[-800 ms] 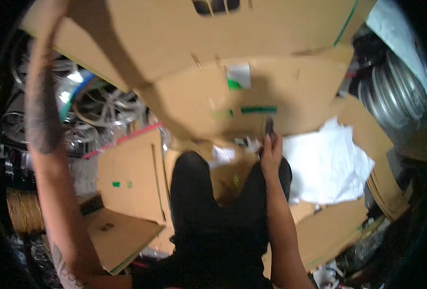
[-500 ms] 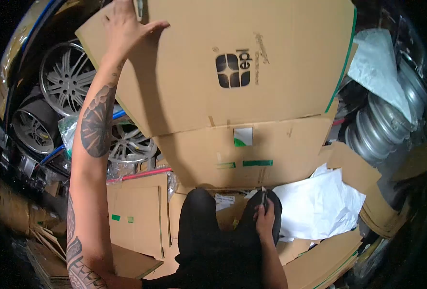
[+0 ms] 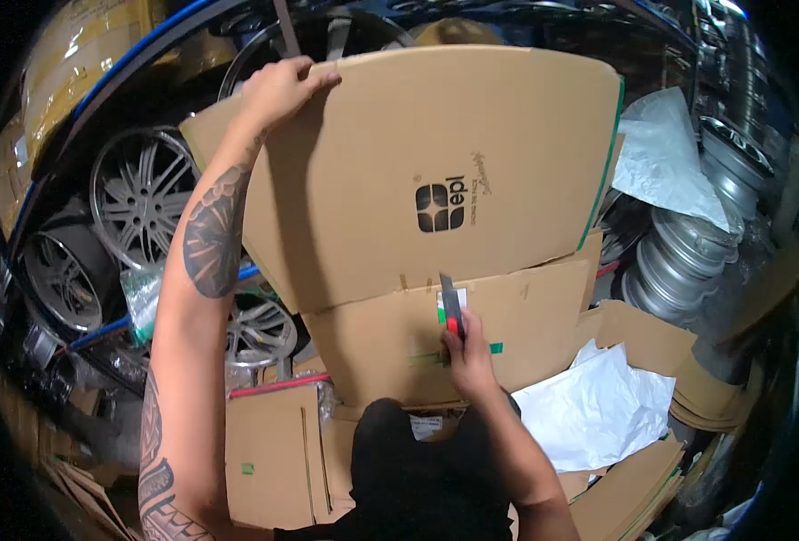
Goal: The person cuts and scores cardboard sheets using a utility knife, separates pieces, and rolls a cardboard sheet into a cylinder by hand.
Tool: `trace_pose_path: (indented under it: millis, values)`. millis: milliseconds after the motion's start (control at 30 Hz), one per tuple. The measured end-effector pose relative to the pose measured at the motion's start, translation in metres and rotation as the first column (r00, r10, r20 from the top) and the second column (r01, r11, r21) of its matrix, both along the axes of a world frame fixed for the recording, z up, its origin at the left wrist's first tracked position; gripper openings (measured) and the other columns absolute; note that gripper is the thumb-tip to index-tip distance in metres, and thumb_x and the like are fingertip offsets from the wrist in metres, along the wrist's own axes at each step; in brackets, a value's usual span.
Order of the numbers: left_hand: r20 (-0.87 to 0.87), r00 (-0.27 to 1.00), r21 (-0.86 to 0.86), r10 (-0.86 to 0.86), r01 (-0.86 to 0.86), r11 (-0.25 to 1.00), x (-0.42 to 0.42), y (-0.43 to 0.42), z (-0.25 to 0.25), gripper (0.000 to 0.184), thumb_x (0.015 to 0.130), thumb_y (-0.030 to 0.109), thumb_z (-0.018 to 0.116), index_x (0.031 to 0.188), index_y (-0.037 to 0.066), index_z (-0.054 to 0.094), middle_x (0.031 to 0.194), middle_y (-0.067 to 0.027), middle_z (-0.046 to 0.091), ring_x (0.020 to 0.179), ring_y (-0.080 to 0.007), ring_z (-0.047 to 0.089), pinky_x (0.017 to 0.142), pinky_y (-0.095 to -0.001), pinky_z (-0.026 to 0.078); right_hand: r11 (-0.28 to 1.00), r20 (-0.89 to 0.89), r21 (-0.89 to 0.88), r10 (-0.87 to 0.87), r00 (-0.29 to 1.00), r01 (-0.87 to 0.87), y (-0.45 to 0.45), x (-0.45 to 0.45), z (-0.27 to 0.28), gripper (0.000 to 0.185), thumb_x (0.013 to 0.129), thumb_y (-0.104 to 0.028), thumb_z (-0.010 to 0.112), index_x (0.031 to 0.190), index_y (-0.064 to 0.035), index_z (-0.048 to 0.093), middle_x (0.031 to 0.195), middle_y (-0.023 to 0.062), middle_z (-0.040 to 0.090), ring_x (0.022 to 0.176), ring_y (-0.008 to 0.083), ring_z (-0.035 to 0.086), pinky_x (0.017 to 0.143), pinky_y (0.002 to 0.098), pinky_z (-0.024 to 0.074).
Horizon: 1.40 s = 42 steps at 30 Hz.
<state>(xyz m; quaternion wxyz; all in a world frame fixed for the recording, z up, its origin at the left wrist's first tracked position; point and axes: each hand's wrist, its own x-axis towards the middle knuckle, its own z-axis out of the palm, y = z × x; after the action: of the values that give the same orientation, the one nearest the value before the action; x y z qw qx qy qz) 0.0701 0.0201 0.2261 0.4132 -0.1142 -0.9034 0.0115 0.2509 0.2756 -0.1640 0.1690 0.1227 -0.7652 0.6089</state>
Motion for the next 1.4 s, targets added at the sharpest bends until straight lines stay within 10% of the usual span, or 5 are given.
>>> trace_pose_path:
  millis: [233, 400, 767, 867, 1400]
  values:
    - [-0.114, 0.980, 0.099, -0.163, 0.174, 0.980, -0.016, -0.009, -0.014, 0.061, 0.085, 0.071, 0.064, 0.088, 0.011, 0.072, 0.086, -0.0136, 0.074, 0.090, -0.0369, 0.069, 0.077, -0.0480, 0.049, 0.988, -0.291, -0.152, -0.011, 0.957, -0.035, -0.035, -0.090, 0.184, 0.035, 0.109, -0.032, 0.051, 0.128, -0.0025, 0.046, 0.071, 0.0070, 0.056, 0.056, 0.0137, 0.057, 0.053, 0.0328, 0.0457]
    - [-0.100, 0.975, 0.109, -0.198, 0.209, 0.972, -0.018, -0.012, -0.014, 0.038, 0.091, 0.051, 0.069, 0.103, 0.016, 0.077, 0.089, -0.0114, 0.075, 0.089, -0.0335, 0.071, 0.075, -0.0434, 0.051, 0.976, -0.400, -0.017, -0.206, 0.893, 0.218, -0.051, -0.164, 0.250, 0.038, 0.106, -0.036, 0.052, 0.119, -0.0005, 0.053, 0.075, 0.0250, 0.066, 0.072, 0.0463, 0.067, 0.065, 0.0521, 0.0494]
    - [-0.216, 0.948, 0.102, -0.233, 0.260, 0.960, -0.025, -0.011, -0.019, 0.048, 0.088, 0.057, 0.068, 0.078, 0.010, 0.069, 0.074, -0.0116, 0.070, 0.079, -0.0348, 0.067, 0.076, -0.0453, 0.044, 0.879, -0.577, 0.085, -0.341, 0.743, 0.469, -0.078, -0.197, 0.278, 0.027, 0.105, -0.028, 0.051, 0.112, -0.0023, 0.048, 0.072, 0.0299, 0.066, 0.070, 0.0524, 0.066, 0.063, 0.0613, 0.0512]
    - [-0.219, 0.962, 0.070, -0.165, 0.184, 0.981, -0.021, -0.010, -0.020, 0.041, 0.089, 0.056, 0.068, 0.098, 0.017, 0.079, 0.086, -0.0093, 0.075, 0.087, -0.0320, 0.070, 0.082, -0.0450, 0.048, 0.854, -0.575, 0.125, -0.353, 0.738, 0.505, -0.084, -0.194, 0.282, 0.027, 0.104, -0.027, 0.051, 0.111, -0.0013, 0.047, 0.072, 0.0295, 0.067, 0.070, 0.0516, 0.067, 0.064, 0.0615, 0.0520]
    - [-0.341, 0.916, 0.032, -0.213, 0.238, 0.971, -0.029, -0.013, -0.028, 0.042, 0.088, 0.057, 0.068, 0.091, 0.016, 0.079, 0.082, -0.0082, 0.074, 0.086, -0.0295, 0.068, 0.081, -0.0431, 0.046, 0.706, -0.508, 0.435, -0.320, 0.800, 0.559, -0.082, -0.184, 0.332, 0.037, 0.105, -0.027, 0.044, 0.123, 0.0058, 0.046, 0.090, 0.0370, 0.068, 0.090, 0.0553, 0.066, 0.084, 0.0628, 0.0515]
